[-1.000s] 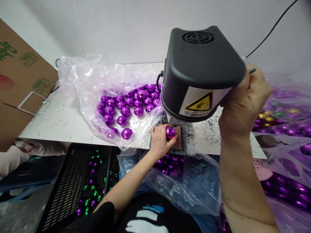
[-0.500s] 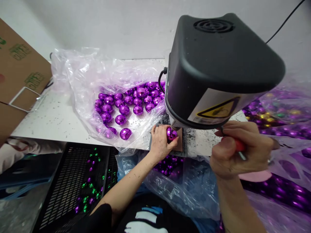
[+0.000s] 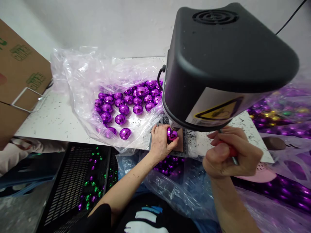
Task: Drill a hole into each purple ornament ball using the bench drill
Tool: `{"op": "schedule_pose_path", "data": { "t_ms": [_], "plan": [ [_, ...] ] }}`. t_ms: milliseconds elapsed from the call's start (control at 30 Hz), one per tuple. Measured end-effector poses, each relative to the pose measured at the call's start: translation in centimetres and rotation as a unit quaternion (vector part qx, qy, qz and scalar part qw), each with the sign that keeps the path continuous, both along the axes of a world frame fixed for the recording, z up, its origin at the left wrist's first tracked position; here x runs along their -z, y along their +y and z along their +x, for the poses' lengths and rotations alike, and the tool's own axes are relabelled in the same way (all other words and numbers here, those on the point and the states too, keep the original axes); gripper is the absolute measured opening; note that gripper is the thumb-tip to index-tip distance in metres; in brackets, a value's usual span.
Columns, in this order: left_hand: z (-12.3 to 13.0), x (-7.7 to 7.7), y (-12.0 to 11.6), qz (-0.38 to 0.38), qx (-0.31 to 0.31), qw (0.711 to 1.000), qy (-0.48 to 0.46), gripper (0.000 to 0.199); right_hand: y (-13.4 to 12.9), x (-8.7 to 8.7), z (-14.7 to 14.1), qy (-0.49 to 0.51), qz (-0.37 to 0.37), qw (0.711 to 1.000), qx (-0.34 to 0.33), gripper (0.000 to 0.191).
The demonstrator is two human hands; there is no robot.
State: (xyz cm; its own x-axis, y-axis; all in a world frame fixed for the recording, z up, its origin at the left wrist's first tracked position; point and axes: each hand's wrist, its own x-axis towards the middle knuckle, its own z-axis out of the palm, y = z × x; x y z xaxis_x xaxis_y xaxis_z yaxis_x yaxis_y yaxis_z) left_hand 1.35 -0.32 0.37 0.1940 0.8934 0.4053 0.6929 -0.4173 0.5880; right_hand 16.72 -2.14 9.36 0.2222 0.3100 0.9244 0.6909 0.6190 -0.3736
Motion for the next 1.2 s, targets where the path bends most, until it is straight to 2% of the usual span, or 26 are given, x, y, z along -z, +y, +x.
{"op": "schedule_pose_path", "data": {
  "t_ms": [333, 500, 567, 633, 733, 833, 900, 967, 1200],
  "plan": [
    [-0.2, -0.2, 0.1, -0.012, 0.004, 1.000, -0.017, 0.041, 0.0, 1.9, -0.3, 0.021, -0.005, 1.000, 0.014, 0.016],
    [-0.2, -0.2, 0.1, -0.020, -0.001, 1.000, -0.017, 0.040, -0.2, 3.8, 0.1, -0.003, -0.053, 0.999, -0.005, 0.011],
    [-0.2, -0.2, 0.2, -0.022, 0.002, 1.000, -0.018, 0.040, -0.1, 3.8, 0.3, -0.005, -0.044, 0.999, -0.008, 0.011],
    [-0.2, -0.1, 0.2, -0.021, 0.004, 1.000, -0.018, 0.040, 0.1, 2.6, 0.6, -0.004, -0.023, 1.000, -0.015, 0.015],
    [-0.1, 0.0, 0.2, -0.022, 0.000, 1.000, -0.022, 0.039, 0.7, -0.8, 1.1, 0.005, 0.000, 1.000, 0.006, 0.019],
    [-0.1, 0.1, 0.2, -0.022, -0.001, 0.999, -0.026, 0.036, 1.4, -4.2, 1.2, 0.019, -0.046, 0.996, 0.071, 0.024],
    [-0.1, 0.2, 0.1, -0.021, 0.000, 0.999, -0.028, 0.036, 1.8, -5.8, 1.2, 0.017, -0.084, 0.992, 0.091, 0.033],
    [-0.1, 0.2, 0.1, -0.018, 0.002, 0.999, -0.030, 0.038, 2.3, -6.6, 1.3, 0.020, -0.108, 0.990, 0.086, 0.040],
    [-0.3, 0.5, 0.2, -0.021, 0.013, 0.998, -0.052, 0.042, 4.5, -7.9, 1.5, 0.072, -0.157, 0.985, 0.026, 0.060]
  ]
}}
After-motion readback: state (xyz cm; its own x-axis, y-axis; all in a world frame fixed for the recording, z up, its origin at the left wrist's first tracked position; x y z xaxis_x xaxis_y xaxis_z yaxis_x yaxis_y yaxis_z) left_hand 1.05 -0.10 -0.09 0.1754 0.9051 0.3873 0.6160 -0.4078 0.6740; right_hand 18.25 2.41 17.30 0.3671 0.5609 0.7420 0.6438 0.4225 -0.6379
